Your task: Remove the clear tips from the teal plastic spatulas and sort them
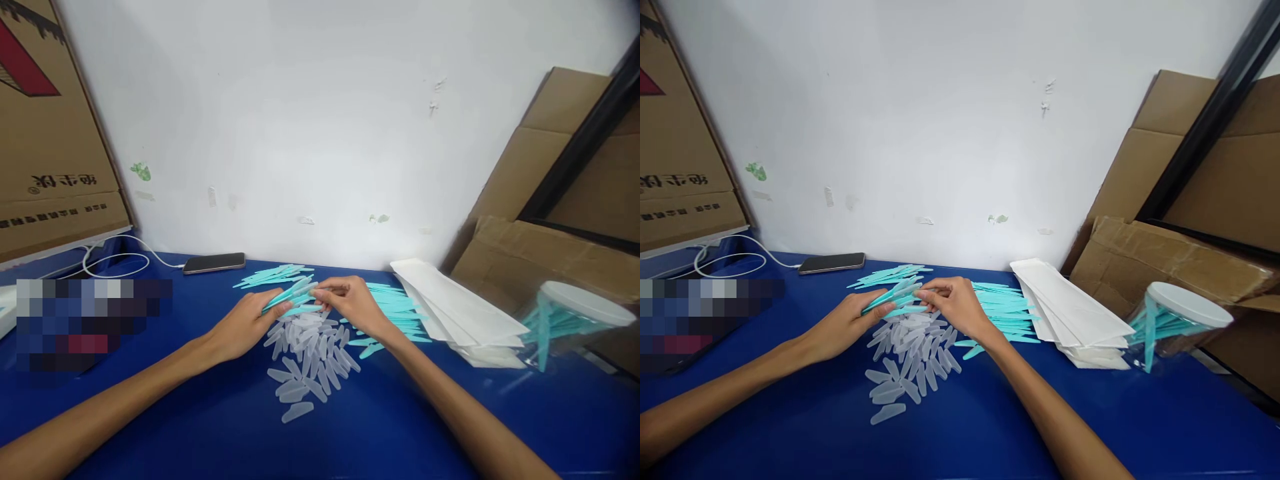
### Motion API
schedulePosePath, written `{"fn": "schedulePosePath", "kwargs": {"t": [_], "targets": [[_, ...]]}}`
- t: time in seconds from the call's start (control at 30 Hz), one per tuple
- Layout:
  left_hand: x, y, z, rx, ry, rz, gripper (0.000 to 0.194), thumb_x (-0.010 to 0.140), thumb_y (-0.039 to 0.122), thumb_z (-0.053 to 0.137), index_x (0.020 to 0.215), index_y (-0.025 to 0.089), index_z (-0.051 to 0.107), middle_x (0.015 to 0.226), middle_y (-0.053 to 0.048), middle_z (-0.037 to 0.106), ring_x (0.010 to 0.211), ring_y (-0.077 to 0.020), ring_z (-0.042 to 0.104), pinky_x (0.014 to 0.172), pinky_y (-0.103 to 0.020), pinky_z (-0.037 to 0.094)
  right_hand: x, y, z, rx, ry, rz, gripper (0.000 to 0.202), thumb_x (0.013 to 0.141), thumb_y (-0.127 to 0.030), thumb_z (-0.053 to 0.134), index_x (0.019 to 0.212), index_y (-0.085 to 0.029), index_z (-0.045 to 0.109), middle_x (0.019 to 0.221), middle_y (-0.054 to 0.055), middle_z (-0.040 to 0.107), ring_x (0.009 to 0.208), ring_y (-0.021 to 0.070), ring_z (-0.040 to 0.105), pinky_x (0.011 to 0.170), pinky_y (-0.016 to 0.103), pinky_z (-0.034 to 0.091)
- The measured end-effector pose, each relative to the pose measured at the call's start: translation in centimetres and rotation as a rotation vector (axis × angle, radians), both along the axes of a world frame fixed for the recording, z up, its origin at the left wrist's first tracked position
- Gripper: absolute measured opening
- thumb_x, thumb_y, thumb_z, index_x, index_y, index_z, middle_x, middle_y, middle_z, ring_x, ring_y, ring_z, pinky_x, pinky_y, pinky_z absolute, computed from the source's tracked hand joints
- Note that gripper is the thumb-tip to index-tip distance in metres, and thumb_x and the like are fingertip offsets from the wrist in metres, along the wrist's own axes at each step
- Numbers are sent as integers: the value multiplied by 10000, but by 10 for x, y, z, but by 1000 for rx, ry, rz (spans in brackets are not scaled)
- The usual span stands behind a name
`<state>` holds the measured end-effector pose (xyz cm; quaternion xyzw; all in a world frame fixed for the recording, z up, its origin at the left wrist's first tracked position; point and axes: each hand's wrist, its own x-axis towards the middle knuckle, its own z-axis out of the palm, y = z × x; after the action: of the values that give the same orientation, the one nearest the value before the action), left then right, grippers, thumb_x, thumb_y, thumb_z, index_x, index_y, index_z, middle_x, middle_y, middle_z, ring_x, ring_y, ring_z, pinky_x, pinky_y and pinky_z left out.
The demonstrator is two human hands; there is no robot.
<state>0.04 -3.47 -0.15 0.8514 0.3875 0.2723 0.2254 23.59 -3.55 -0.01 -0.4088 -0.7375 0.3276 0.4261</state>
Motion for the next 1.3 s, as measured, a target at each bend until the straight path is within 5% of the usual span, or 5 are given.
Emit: {"fn": "schedulePosePath", "kwargs": {"t": [0.3, 0.57, 0.9, 1.07, 1.3], "targets": [[-16, 25, -8, -146, -197, 101, 439, 933, 601, 438, 905, 192, 595, 799, -11, 551, 702, -172, 507, 626, -251, 432, 47, 16, 15, 58, 14, -230, 355, 855, -493, 656, 922, -165, 776, 801, 73, 743, 674, 175, 655, 650, 288, 516], [-10, 21, -9, -375, -374, 33, 384, 932, 554, 482, 768, 217, 398, 571, 75, 358, 492, -92, 285, 457, -214, 241, 10, 2, -4, -74, -271, 153, 404, 841, -535, 669, 1089, -228, 755, 871, 42, 741, 696, 158, 618, 596, 256, 443], [3, 8, -7, -262, -340, -12, 336, 907, 536, 504, 937, 214, 597, 848, -25, 601, 699, -167, 502, 589, -236, 416, 4, 3, -3, 9, -90, -11, 399, 891, -534, 596, 871, -175, 769, 784, 60, 743, 678, 174, 615, 591, 275, 428], [-6, 19, -7, -284, -360, 95, 389, 871, 588, 532, 824, 203, 543, 704, 4, 522, 627, -141, 472, 521, -215, 366, 31, 12, 8, -18, 40, -191, 407, 839, -533, 650, 946, -166, 790, 822, 78, 760, 722, 189, 638, 631, 284, 476], [-5, 11, -2, -487, -351, 99, 441, 855, 643, 535, 867, 211, 451, 606, 77, 364, 478, -75, 266, 420, -200, 168, 24, 7, -1, -156, -202, 147, 413, 781, -531, 725, 994, -184, 792, 811, 61, 747, 702, 175, 618, 617, 267, 451]]}}
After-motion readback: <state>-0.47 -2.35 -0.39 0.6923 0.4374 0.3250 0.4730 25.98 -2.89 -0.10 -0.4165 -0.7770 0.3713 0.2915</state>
